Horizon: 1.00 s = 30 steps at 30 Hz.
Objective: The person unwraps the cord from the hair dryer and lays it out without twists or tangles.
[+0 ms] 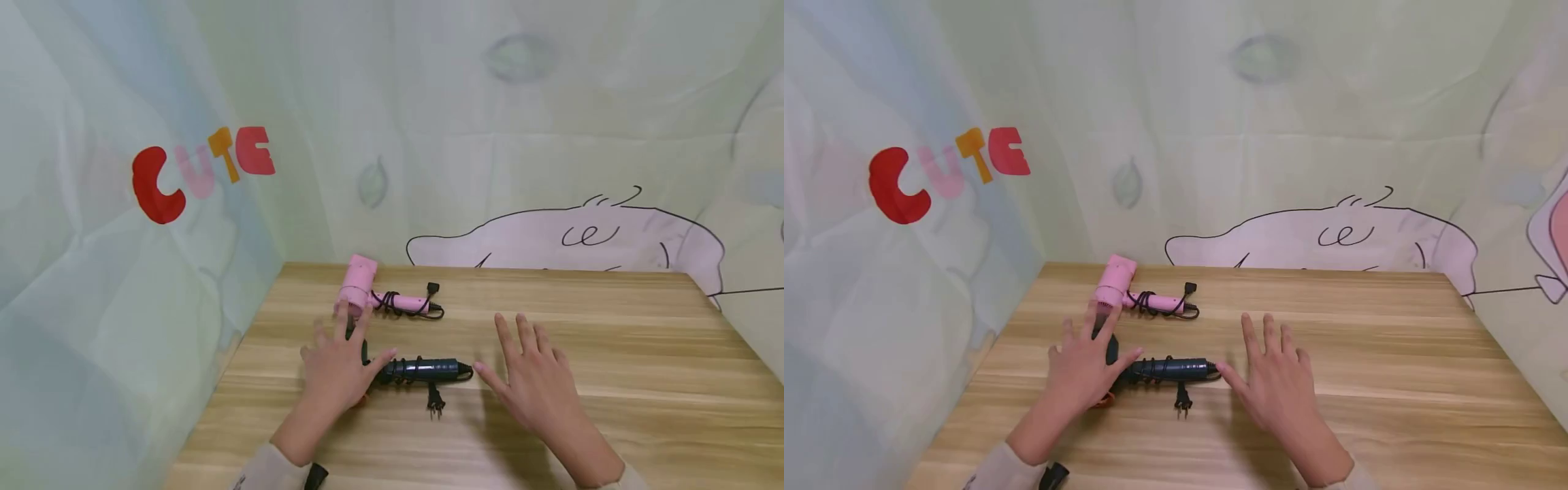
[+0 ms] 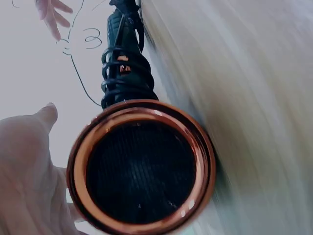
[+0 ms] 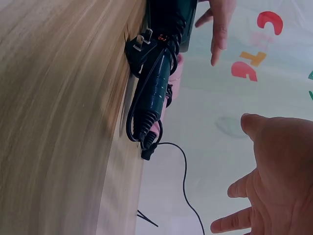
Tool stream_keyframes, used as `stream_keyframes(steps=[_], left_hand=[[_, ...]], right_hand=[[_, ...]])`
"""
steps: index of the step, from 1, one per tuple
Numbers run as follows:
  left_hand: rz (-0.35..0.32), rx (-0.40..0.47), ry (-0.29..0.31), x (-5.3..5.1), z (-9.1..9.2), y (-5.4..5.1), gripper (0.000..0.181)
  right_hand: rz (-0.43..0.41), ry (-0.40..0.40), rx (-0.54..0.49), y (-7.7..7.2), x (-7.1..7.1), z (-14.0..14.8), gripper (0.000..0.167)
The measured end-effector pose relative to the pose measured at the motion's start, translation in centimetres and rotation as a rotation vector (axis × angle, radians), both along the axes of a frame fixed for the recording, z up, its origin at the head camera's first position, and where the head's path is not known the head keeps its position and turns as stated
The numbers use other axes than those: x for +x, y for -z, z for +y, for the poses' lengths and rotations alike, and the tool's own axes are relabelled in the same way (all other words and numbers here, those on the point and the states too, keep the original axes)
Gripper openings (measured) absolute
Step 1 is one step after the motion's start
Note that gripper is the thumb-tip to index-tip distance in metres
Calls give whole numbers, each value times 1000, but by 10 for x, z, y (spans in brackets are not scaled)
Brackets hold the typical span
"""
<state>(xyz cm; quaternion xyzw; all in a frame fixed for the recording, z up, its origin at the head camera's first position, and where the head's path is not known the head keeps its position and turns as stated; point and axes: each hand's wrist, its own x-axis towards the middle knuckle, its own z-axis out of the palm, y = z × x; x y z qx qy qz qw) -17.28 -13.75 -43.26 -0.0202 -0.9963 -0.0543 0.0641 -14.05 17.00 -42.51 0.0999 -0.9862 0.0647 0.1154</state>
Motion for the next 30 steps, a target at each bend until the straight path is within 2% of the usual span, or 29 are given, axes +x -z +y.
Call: stream_keyframes(steps=[6, 12, 16, 23, 30], left_hand=[[-40, 44, -24, -3, -12, -5, 90], [-84, 76, -39, 0, -18, -5, 92], [-110, 86, -54, 3, -20, -3, 92], [-119, 131, -53, 4, -20, -4, 92], [-141, 145, -45, -1, -18, 0, 91]], right_hand=[[-4, -3, -21, -1, 0, -3, 90], [-26, -9, -28, -1, 1, -4, 89], [-48, -16, -28, 0, 2, -6, 88], [-43, -29, -34, 1, 3, -9, 89], [-40, -32, -26, 3, 3, -14, 87]])
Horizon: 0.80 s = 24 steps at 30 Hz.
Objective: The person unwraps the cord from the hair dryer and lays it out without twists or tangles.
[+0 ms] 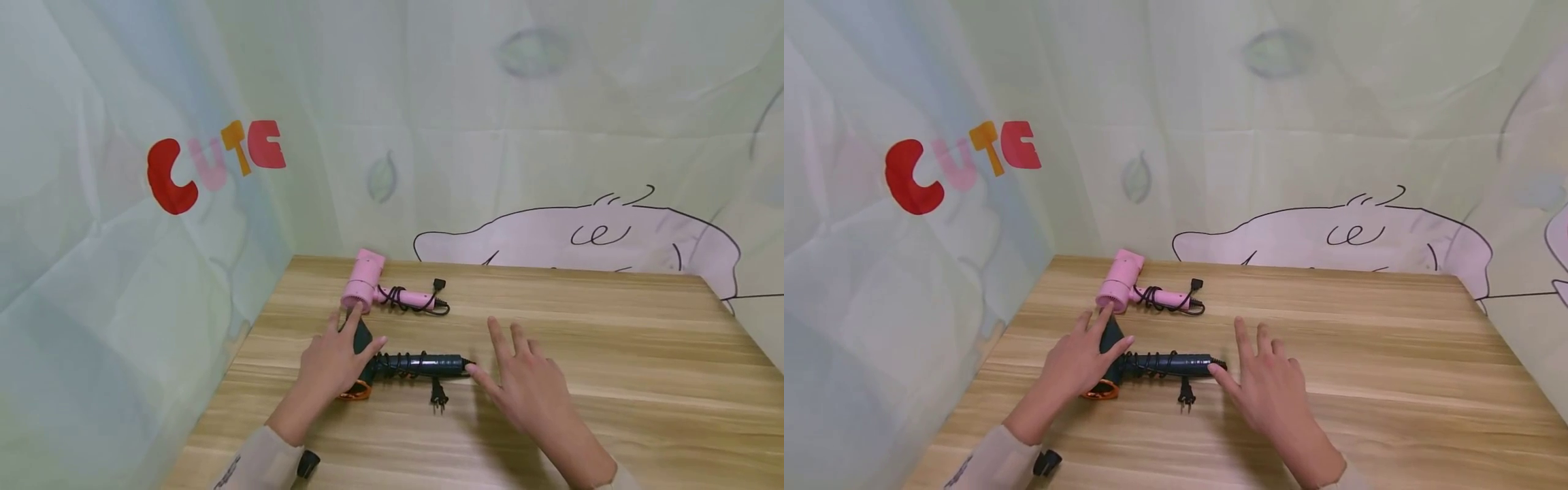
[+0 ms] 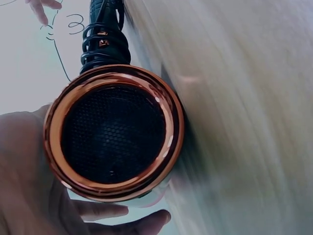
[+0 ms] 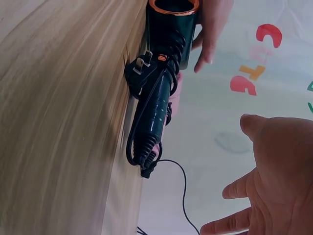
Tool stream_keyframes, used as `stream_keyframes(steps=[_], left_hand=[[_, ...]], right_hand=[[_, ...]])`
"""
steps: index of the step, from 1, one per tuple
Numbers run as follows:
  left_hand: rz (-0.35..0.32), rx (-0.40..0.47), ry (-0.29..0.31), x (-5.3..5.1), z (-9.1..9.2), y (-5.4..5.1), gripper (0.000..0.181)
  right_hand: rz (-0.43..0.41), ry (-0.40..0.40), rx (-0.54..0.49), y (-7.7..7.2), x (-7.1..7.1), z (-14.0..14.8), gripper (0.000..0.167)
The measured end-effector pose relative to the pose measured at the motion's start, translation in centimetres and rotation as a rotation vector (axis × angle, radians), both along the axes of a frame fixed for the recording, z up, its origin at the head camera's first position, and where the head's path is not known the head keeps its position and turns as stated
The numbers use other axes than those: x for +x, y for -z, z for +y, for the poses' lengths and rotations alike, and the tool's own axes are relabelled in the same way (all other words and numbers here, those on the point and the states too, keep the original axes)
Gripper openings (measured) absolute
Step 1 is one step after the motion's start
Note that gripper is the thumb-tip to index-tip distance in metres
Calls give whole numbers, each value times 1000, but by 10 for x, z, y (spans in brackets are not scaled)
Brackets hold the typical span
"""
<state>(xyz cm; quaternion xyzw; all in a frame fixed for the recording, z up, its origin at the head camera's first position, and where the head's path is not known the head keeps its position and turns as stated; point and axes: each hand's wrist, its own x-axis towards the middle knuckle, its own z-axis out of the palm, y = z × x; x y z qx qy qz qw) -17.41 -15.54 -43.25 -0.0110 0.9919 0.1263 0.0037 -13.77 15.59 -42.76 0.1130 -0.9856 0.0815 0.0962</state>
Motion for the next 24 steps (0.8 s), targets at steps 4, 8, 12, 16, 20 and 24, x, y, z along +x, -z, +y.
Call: stream_keyframes(steps=[4, 8, 12, 16, 20, 24], left_hand=[[-34, 34, -1, -5, 0, 4, 88], [-70, 69, -2, -8, 0, 7, 87], [-101, 102, 4, -8, 1, 6, 87], [-120, 117, 10, -8, 3, 4, 89], [-136, 127, 1, -7, 5, 4, 91], [-146, 133, -20, -6, 7, 3, 89]], right_hand=[[-8, -5, 6, 1, 0, -3, 89], [-7, -9, 9, 0, 0, -4, 89], [-6, -13, 7, -1, 0, -7, 87], [-9, -21, 1, -2, 1, -10, 86], [-5, -30, 2, -2, 1, -13, 86], [-5, -36, 0, -2, 1, -16, 86]])
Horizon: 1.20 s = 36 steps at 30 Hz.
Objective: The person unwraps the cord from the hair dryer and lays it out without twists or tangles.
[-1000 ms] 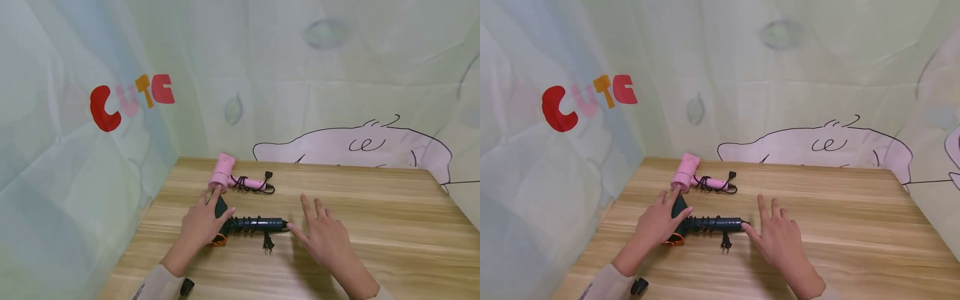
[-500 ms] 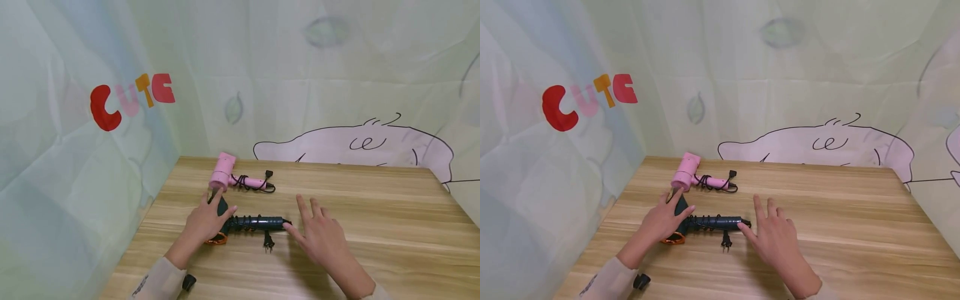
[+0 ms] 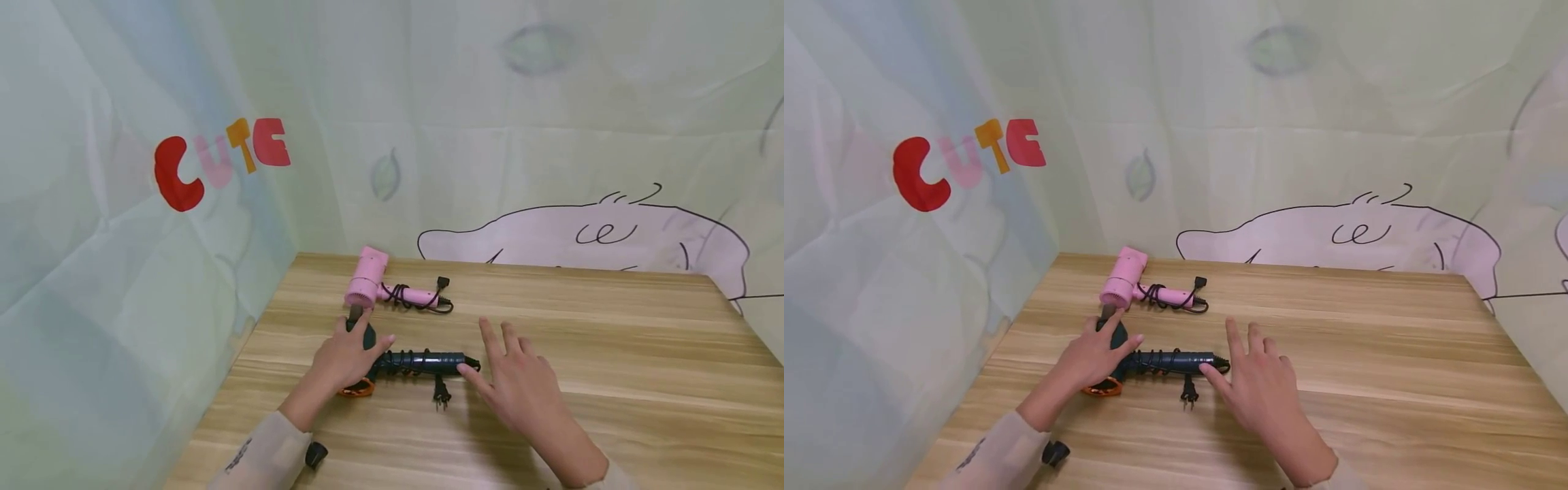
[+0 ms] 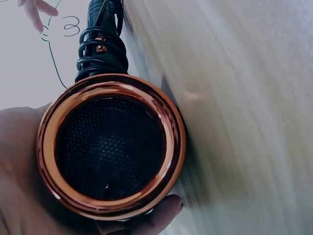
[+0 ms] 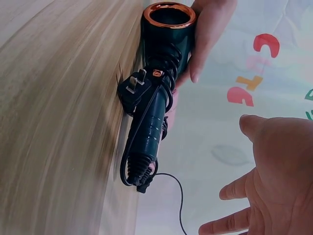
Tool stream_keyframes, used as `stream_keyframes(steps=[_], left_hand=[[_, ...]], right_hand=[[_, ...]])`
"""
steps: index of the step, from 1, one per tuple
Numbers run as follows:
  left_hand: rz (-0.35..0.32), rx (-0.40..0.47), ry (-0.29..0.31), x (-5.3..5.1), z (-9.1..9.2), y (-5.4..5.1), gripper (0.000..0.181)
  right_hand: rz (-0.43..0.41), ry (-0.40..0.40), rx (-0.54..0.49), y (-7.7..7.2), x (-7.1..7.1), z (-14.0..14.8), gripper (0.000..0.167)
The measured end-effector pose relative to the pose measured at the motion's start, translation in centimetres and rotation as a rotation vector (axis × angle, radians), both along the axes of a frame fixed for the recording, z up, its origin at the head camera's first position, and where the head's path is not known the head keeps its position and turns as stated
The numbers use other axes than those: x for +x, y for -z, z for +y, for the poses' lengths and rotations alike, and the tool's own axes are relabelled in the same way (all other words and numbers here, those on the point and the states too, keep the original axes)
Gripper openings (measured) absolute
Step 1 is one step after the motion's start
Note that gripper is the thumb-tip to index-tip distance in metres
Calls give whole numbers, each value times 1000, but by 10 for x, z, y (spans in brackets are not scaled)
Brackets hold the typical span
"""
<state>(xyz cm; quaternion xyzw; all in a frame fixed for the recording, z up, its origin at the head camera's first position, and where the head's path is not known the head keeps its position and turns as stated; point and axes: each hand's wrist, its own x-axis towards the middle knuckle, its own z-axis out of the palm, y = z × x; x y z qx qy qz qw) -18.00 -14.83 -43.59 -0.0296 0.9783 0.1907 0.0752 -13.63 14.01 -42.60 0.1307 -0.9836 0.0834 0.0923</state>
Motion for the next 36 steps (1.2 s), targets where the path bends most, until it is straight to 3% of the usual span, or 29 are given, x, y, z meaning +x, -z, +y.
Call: stream_keyframes(steps=[22, 36], left_hand=[[5, -38, -53, 0, 8, 1, 65], [60, 56, -51, -1, 6, 3, 54]], right_hand=[[-6, -22, 0, 0, 2, -4, 87], [-12, -36, -2, 0, 3, -7, 86]])
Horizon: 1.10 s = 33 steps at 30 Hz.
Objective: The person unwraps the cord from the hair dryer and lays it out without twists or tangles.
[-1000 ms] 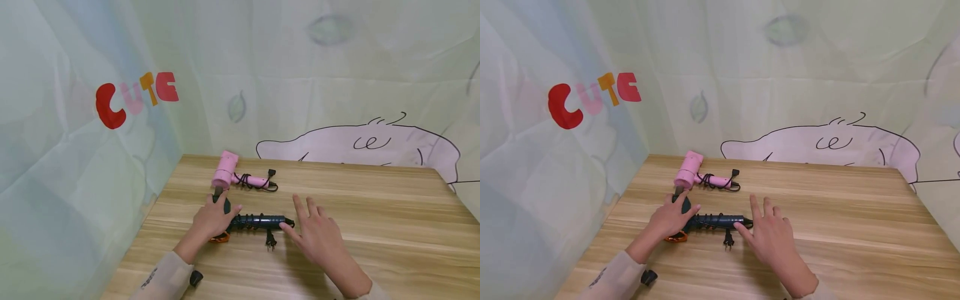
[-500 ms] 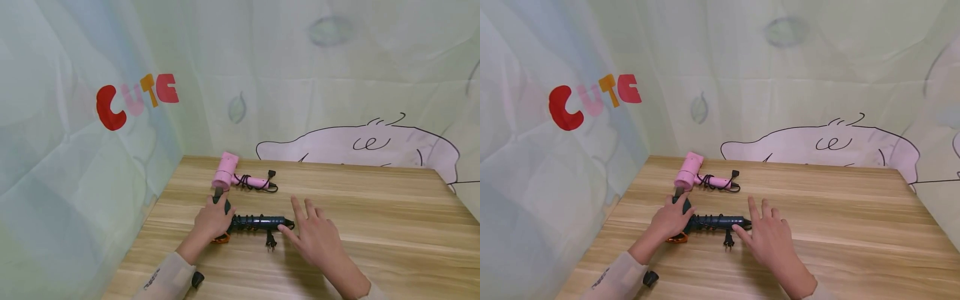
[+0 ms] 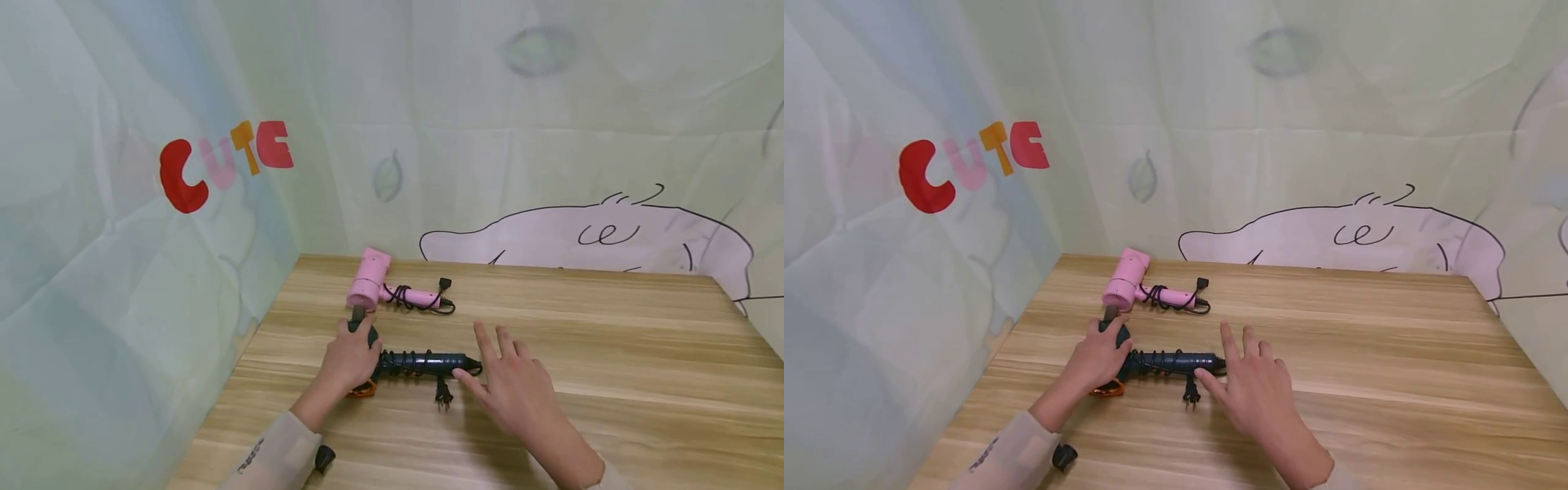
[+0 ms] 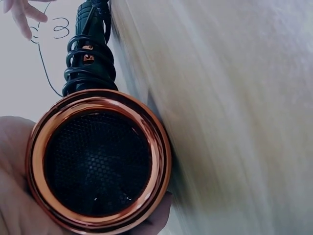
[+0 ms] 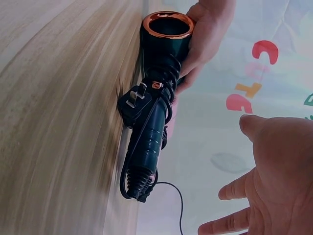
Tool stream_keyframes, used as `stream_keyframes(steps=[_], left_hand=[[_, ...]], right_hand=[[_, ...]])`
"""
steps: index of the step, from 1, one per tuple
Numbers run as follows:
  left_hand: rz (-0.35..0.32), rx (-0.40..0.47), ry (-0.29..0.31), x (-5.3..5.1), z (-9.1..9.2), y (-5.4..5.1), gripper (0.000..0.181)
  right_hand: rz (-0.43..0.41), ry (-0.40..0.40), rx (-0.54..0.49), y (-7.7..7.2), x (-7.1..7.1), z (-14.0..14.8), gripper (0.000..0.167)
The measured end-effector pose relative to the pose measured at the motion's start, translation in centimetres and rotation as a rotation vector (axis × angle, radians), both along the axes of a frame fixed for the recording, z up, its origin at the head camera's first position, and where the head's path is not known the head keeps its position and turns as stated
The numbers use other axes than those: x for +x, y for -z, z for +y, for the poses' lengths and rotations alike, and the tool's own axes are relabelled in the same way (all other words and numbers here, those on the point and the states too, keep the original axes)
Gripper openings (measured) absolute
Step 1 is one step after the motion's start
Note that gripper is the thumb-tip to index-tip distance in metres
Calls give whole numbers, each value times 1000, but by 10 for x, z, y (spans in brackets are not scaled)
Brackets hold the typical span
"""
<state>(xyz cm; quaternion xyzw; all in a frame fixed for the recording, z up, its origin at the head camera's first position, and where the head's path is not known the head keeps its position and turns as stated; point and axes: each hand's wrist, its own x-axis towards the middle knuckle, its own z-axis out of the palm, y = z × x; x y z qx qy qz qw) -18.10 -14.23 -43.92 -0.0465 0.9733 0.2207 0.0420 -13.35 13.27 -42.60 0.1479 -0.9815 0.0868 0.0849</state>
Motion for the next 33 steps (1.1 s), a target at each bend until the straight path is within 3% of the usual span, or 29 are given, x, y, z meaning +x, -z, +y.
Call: stream_keyframes(steps=[17, 26, 33], left_hand=[[14, 27, -14, 1, 0, 3, 52], [6, 40, -13, 2, -1, 3, 52], [-8, 59, -19, 0, -4, 4, 53]], right_hand=[[1, -5, -10, -2, 0, -1, 86], [20, -54, -26, -1, -1, -5, 82], [-42, -119, -25, -2, -2, -12, 82]])
